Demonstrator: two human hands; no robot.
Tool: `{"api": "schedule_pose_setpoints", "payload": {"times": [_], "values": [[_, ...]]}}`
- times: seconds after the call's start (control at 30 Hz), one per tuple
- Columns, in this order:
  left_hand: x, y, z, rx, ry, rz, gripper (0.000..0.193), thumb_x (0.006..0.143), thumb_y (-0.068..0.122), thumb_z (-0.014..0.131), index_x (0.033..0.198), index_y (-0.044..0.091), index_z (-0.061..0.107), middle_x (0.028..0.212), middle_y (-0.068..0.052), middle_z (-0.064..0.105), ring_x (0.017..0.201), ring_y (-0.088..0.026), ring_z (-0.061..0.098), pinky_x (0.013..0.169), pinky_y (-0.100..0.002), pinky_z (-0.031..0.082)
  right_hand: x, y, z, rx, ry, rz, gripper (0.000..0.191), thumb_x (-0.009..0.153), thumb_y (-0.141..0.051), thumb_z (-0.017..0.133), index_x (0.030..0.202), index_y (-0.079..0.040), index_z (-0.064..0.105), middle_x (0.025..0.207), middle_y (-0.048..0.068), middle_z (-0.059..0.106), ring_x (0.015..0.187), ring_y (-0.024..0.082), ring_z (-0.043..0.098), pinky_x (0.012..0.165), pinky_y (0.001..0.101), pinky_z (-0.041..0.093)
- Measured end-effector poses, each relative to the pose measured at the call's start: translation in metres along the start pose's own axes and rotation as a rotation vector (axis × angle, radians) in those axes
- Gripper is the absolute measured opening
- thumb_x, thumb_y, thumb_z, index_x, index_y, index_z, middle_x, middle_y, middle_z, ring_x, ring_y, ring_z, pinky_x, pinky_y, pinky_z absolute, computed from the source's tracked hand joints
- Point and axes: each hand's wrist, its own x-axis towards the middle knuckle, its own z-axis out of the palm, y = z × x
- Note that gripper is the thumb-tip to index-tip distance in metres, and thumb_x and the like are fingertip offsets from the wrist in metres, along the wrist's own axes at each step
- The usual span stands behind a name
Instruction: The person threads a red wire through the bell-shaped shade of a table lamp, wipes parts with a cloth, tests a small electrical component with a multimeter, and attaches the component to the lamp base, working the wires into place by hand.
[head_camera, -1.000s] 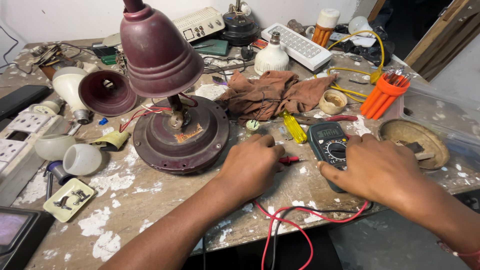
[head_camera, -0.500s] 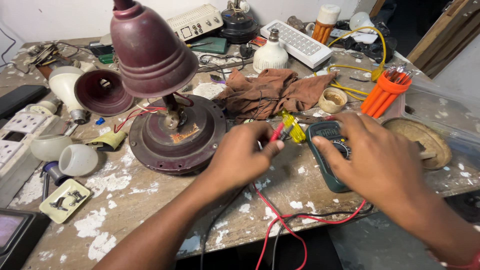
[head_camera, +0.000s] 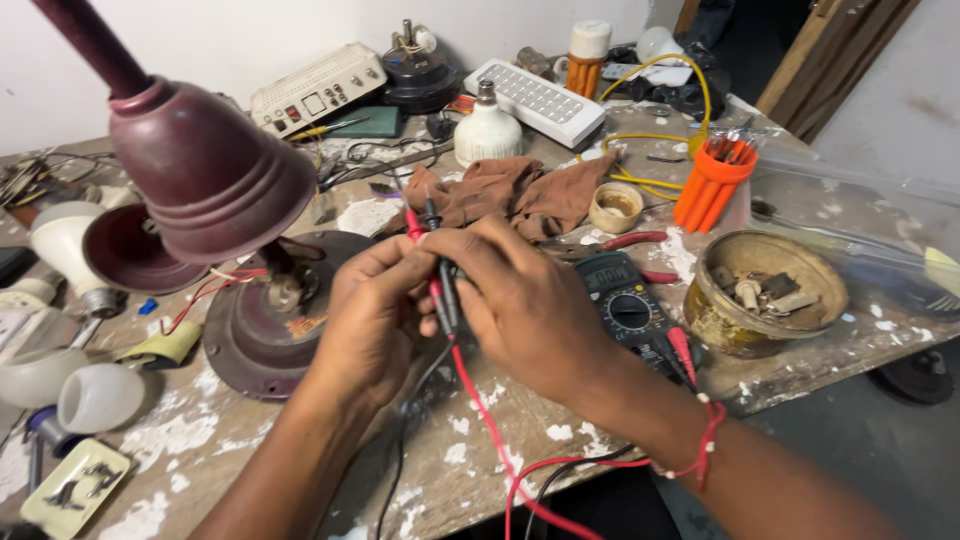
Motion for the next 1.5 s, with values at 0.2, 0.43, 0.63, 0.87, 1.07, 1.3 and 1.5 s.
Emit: {"api": "schedule_pose_setpoints", "payload": {"times": [0.2, 0.43, 0.63, 0.87, 1.07, 1.3, 1.5], "values": [[0.002, 0.004, -0.002, -0.02, 0.03, -0.022, 0.01, 0.097, 0.011, 0.068, 0.096, 0.001, 0.069, 0.071, 0.002, 0.059, 0.055, -0.003, 0.051, 0.048, -0.018, 0.043, -0.006, 0.003, 0.011, -0.017, 0.101, -0.07, 0.05, 0.091, -0.002, 0.068, 0.138, -0.012, 0.056, 0.112, 0.012, 0.063, 0.096, 0.036, 0.07, 0.078, 0.045, 0.057], [0.003, 0.001, 0.015, -0.003, 0.084, -0.005, 0.017, 0.092, 0.013, 0.073, 0.102, 0.001, 0.065, 0.077, -0.003, 0.067, 0.056, -0.006, 0.058, 0.049, -0.021, 0.049, -0.013, 0.014, 0.016, 0.115, 0.36, -0.084, 0.02, 0.106, -0.002, 0.061, 0.125, -0.006, 0.056, 0.112, 0.013, 0.066, 0.101, 0.028, 0.072, 0.085, 0.0389, 0.059], [0.005, 0.003, 0.014, 0.041, 0.039, 0.042, 0.02, 0.094, 0.017, 0.073, 0.099, 0.001, 0.063, 0.077, -0.004, 0.067, 0.061, -0.008, 0.063, 0.053, -0.023, 0.054, -0.011, 0.02, 0.019, 0.462, 0.374, 0.26, 0.014, 0.11, -0.012, 0.051, 0.119, -0.002, 0.056, 0.107, 0.008, 0.072, 0.09, 0.013, 0.073, 0.07, 0.0274, 0.059], [0.009, 0.001, 0.01, -0.032, 0.067, 0.099, 0.021, 0.097, 0.022, 0.072, 0.103, 0.004, 0.064, 0.082, -0.002, 0.07, 0.067, -0.006, 0.064, 0.06, -0.022, 0.053, -0.007, 0.016, 0.024, 0.381, 0.216, 0.169, 0.028, 0.094, -0.008, 0.071, 0.117, 0.003, 0.059, 0.096, 0.009, 0.074, 0.088, 0.013, 0.074, 0.073, 0.0258, 0.061], [0.015, -0.004, 0.012, 0.128, 0.02, 0.224, 0.024, 0.097, 0.022, 0.073, 0.102, 0.0, 0.064, 0.083, -0.002, 0.071, 0.071, -0.008, 0.065, 0.061, -0.024, 0.054, -0.006, 0.026, 0.022, 0.628, 0.222, 0.337, 0.026, 0.097, -0.007, 0.067, 0.12, 0.002, 0.058, 0.098, 0.008, 0.074, 0.084, 0.012, 0.073, 0.069, 0.0247, 0.061], [0.019, -0.005, 0.026, 0.831, 0.263, 0.551, 0.02, 0.097, 0.018, 0.07, 0.102, -0.001, 0.069, 0.083, -0.01, 0.075, 0.073, -0.014, 0.07, 0.064, -0.029, 0.055, -0.01, 0.052, 0.009, 0.447, 0.475, 0.409, 0.014, 0.103, 0.001, 0.065, 0.115, 0.001, 0.057, 0.089, 0.003, 0.063, 0.071, 0.003, 0.055, 0.062, 0.0194, 0.046], [0.038, -0.006, 0.033, 1.098, 0.398, 0.505, 0.025, 0.089, 0.017, 0.076, 0.106, 0.0, 0.071, 0.089, -0.016, 0.076, 0.078, -0.024, 0.075, 0.07, -0.034, 0.056, -0.015, 0.059, 0.009, 0.458, 0.477, 0.401, 0.018, 0.098, 0.004, 0.065, 0.114, -0.001, 0.056, 0.086, 0.001, 0.06, 0.07, 0.002, 0.052, 0.06, 0.0171, 0.041]]}}
